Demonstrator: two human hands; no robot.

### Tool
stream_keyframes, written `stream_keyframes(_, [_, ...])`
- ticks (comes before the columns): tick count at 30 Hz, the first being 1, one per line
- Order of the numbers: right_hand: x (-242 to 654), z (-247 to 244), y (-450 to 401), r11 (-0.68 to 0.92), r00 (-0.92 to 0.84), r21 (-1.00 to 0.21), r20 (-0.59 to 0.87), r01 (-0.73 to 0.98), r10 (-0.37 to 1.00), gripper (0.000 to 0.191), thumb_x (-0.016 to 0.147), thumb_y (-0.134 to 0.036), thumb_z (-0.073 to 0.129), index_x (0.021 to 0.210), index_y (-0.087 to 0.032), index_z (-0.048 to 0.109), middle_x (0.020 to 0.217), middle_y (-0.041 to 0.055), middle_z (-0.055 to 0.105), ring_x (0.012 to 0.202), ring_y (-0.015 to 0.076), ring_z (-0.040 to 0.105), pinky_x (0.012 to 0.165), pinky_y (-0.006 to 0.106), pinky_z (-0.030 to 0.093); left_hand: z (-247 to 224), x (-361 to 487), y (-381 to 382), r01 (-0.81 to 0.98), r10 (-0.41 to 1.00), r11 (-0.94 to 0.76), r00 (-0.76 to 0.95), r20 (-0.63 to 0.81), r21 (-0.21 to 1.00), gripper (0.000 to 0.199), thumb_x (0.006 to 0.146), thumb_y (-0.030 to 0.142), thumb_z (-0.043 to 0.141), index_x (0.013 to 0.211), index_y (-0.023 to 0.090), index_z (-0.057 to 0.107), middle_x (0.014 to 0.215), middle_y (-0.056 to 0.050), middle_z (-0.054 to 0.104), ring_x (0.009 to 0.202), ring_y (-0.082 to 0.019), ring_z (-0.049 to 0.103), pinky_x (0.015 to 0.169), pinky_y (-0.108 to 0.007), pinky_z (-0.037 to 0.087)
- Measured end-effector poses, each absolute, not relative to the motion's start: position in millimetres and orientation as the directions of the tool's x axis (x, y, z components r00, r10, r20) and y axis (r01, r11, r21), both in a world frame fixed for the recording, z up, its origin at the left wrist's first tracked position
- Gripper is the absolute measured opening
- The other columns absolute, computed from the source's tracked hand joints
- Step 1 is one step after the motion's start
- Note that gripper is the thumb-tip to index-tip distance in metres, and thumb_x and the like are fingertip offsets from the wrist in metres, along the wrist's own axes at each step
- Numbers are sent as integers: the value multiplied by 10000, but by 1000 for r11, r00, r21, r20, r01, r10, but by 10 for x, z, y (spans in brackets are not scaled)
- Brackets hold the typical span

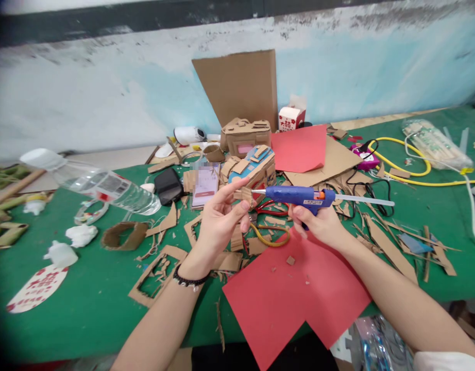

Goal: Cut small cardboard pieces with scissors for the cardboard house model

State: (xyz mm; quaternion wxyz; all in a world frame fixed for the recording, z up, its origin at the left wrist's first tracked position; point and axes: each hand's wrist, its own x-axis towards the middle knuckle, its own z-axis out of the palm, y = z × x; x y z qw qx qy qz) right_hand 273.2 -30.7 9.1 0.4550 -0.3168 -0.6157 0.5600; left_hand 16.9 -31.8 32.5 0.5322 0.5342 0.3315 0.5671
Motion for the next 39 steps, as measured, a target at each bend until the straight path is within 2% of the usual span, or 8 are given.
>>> stream_keyframes(3, [2736,94,-312,171,-380,-977,206,-123,902,484,1049,-639,684,826,-217,609,603,-44,576,409,101,522,470,270,421,322,166,-317,-245,955,-218,145,258,945,456,949,364,868,1379,257,763,1019,-43,813,427,-34,614,424,-168,493])
stream_keyframes(8, [2702,130,-310,179,-386,-971,228,-159,894,475,1039,-628,706,830,-213,610,606,-56,560,389,90,521,442,250,405,307,162,-316,-230,951,-242,137,278,943,458,951,386,863,1379,253,764,1181,-83,813,431,-24,616,421,-176,503])
stream_keyframes(16, [2643,193,-312,174,-360,-970,224,-168,906,490,1000,-639,745,820,-204,609,607,-63,536,349,81,494,370,229,352,305,159,-306,-228,951,-248,128,281,942,481,945,399,869,1382,235,751,1026,-52,811,428,-46,621,433,-189,518])
stream_keyframes(25, [2651,175,-337,123,-342,-983,164,-138,925,528,956,-677,780,782,-221,577,574,-64,527,346,90,478,367,243,355,321,163,-312,-264,958,-227,112,263,937,459,941,372,873,1363,236,755,1149,-72,820,425,-35,623,411,-175,509])
stream_keyframes(30, [2653,173,-331,124,-334,-983,163,-135,928,515,958,-674,778,802,-224,582,589,-64,536,346,93,477,365,249,343,330,169,-319,-261,962,-220,104,254,940,473,925,394,886,1352,234,761,1120,-69,819,427,-42,622,411,-181,500])
stream_keyframes(39, [2648,176,-335,147,-321,-977,190,-154,928,517,972,-667,765,789,-222,576,590,-64,530,346,82,454,359,246,334,305,160,-319,-220,962,-211,126,243,952,513,940,420,869,1401,229,751,956,-38,800,427,-50,608,431,-191,508])
